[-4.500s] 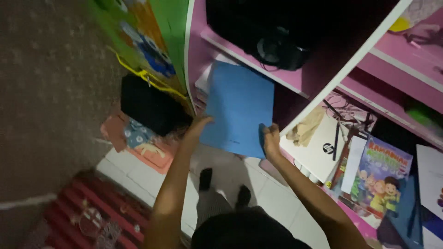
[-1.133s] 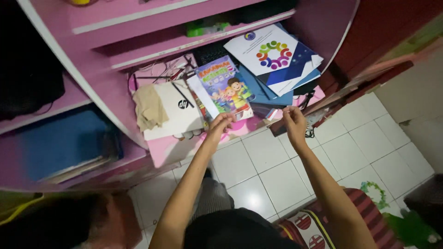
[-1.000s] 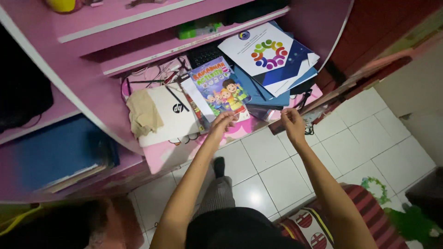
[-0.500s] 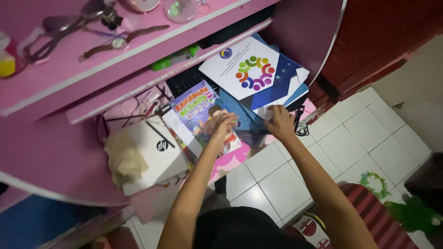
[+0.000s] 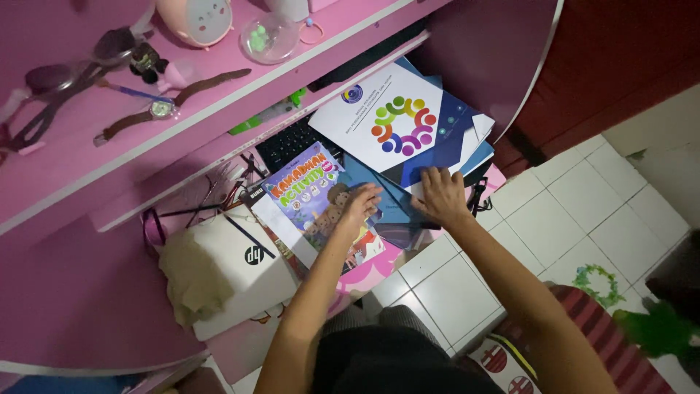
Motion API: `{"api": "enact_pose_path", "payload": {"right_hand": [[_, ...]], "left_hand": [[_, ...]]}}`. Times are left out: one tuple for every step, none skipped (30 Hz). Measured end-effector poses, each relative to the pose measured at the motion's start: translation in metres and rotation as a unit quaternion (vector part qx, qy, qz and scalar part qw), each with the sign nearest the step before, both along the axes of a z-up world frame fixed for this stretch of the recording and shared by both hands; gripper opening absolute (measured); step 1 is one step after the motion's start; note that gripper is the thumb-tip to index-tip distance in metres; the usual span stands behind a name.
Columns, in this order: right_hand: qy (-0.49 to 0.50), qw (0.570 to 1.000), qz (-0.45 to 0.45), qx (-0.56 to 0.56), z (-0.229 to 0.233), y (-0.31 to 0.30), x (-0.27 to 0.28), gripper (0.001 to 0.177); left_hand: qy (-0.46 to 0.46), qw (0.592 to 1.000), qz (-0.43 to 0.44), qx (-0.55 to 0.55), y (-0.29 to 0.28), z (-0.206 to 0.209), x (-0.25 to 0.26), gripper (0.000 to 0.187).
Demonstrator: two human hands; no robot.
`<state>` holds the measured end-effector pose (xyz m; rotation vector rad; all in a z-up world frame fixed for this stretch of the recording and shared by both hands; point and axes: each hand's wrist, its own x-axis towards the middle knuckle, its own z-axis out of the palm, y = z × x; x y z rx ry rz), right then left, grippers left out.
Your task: Organizing various folders, books, and documents on a desk and shelf.
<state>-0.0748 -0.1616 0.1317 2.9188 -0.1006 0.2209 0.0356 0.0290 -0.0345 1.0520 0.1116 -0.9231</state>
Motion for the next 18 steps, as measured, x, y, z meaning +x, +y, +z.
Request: {"api": "enact_pose_path", "payload": {"right_hand": [[0.001, 1.000, 0.002, 0.001, -0.002, -0.001, 0.003, 0.068], [0.033, 0.999, 0.007, -0.020, -0.004, -0.003, 0.004, 0.053], [0.066, 0.997, 0.015, -0.040, -0.005, -0.004, 0.007, 0.039], [0.067, 0.997, 0.020, -0.039, -0.009, -0.006, 0.008, 0.039], [0.052, 0.996, 0.045, -0.050, -0.013, -0.008, 0.009, 0.027], [0.036, 0.995, 0.070, -0.061, -0.017, -0.011, 0.009, 0.016], [0.036, 0.995, 0.073, -0.062, -0.009, -0.008, 0.008, 0.016], [-0.010, 0.992, 0.115, -0.054, -0.001, -0.005, 0.006, 0.015], [-0.053, 0.985, 0.155, -0.044, 0.005, -0.001, 0.003, 0.013], [-0.053, 0.985, 0.158, -0.044, 0.014, 0.013, -0.002, 0.013], [-0.058, 0.982, 0.178, -0.015, 0.023, 0.026, -0.007, 0.018], [-0.062, 0.978, 0.198, 0.015, 0.032, 0.040, -0.011, 0.024], [-0.063, 0.978, 0.197, 0.015, 0.037, 0.049, -0.016, 0.024], [-0.050, 0.978, 0.198, 0.040, 0.041, 0.058, -0.020, 0.028], [-0.037, 0.977, 0.199, 0.065, 0.046, 0.066, -0.025, 0.033], [-0.036, 0.977, 0.197, 0.066, 0.044, 0.062, -0.028, 0.033], [-0.040, 0.977, 0.183, 0.103, 0.043, 0.058, -0.029, 0.036], [-0.044, 0.975, 0.168, 0.139, 0.042, 0.054, -0.030, 0.039]], "left_hand": [[0.001, 1.000, 0.002, 0.001, 0.000, 0.006, -0.002, 0.045], [0.001, 1.000, 0.005, 0.004, 0.001, 0.013, -0.006, 0.044], [0.001, 1.000, 0.010, 0.006, 0.003, 0.020, -0.009, 0.044], [0.003, 1.000, 0.015, 0.008, 0.003, 0.016, -0.010, 0.044], [-0.006, 1.000, 0.008, -0.005, 0.002, 0.011, -0.011, 0.044], [-0.015, 1.000, 0.000, -0.017, 0.002, 0.006, -0.012, 0.044], [-0.016, 1.000, 0.004, -0.018, 0.003, 0.018, -0.014, 0.044], [-0.003, 0.999, 0.007, -0.036, 0.003, 0.031, -0.017, 0.047], [0.012, 0.998, 0.010, -0.053, 0.004, 0.042, -0.021, 0.050], [0.012, 0.998, 0.012, -0.053, -0.001, 0.046, -0.023, 0.050], [0.051, 0.995, 0.026, -0.078, -0.006, 0.050, -0.023, 0.052], [0.090, 0.990, 0.039, -0.103, -0.011, 0.055, -0.024, 0.054], [0.090, 0.990, 0.038, -0.103, -0.010, 0.062, -0.030, 0.054], [0.060, 0.997, 0.038, -0.027, -0.009, 0.069, -0.035, 0.057], [0.030, 0.998, 0.038, 0.048, -0.009, 0.076, -0.042, 0.060], [0.030, 0.998, 0.037, 0.048, -0.008, 0.084, -0.043, 0.060], [0.070, 0.989, 0.048, 0.125, -0.006, 0.093, -0.042, 0.057], [0.110, 0.972, 0.058, 0.201, -0.004, 0.102, -0.042, 0.054]]}}
